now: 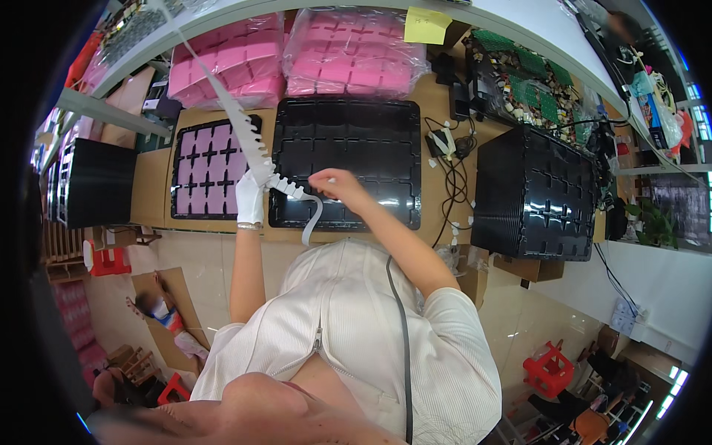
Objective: Placing small components from a strip into a storage tray.
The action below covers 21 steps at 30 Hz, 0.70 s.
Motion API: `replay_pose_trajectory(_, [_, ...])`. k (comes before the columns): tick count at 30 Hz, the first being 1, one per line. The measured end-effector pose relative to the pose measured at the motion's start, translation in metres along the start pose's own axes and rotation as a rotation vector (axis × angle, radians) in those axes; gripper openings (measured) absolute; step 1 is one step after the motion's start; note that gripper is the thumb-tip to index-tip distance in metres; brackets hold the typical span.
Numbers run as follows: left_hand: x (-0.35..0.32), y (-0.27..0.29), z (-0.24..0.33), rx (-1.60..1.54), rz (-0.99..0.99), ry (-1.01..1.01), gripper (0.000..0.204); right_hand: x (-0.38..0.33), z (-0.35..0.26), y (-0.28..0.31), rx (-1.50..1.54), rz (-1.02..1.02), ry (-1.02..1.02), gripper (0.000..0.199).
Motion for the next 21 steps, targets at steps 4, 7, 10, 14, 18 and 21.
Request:
replay_pose_trajectory(4, [-0.021,-0.002,0.014,-0.060,0.023,-0.001,0.019,0.004,0.006,-0.030,-0.385,-0.062,0.085,0.016])
replay_pose_trajectory(7, [-0.029,0.013,0.016,0.066,0.091,0.007,0.018,-0.004,-0.004,-0.046,-0.535,-0.086,0.258,0.011])
replay_pose_trajectory(10, [-0.030,0.040,0.008,0.152,0.161,0.017,0.025,-0.012,-0.018,-0.063,-0.620,-0.174,0.420,0.008])
replay_pose_trajectory(14, [-0.041,0.052,0.020,0.165,0.219,0.044,0.028,0.009,0.002,-0.047,-0.792,-0.080,0.369,0.011])
replay_pose_trajectory(18, [-0.043,0.062,0.022,0.213,0.228,0.048,0.029,0.017,0.013,-0.049,-1.170,-0.014,0.456,0.013])
replay_pose_trajectory(21, [-0.042,0.065,0.019,0.185,0.209,0.038,0.027,0.018,0.015,-0.051,-1.196,0.034,0.474,0.013])
Point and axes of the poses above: each hand's wrist, its own x-axis towards the middle knuckle, its own y-axis out of the back of the hand, z = x × y, the point moved 8 cm from there along x, towards the middle knuckle, and after that the axes turned 10 degrees about y, right-handed, at the moved point
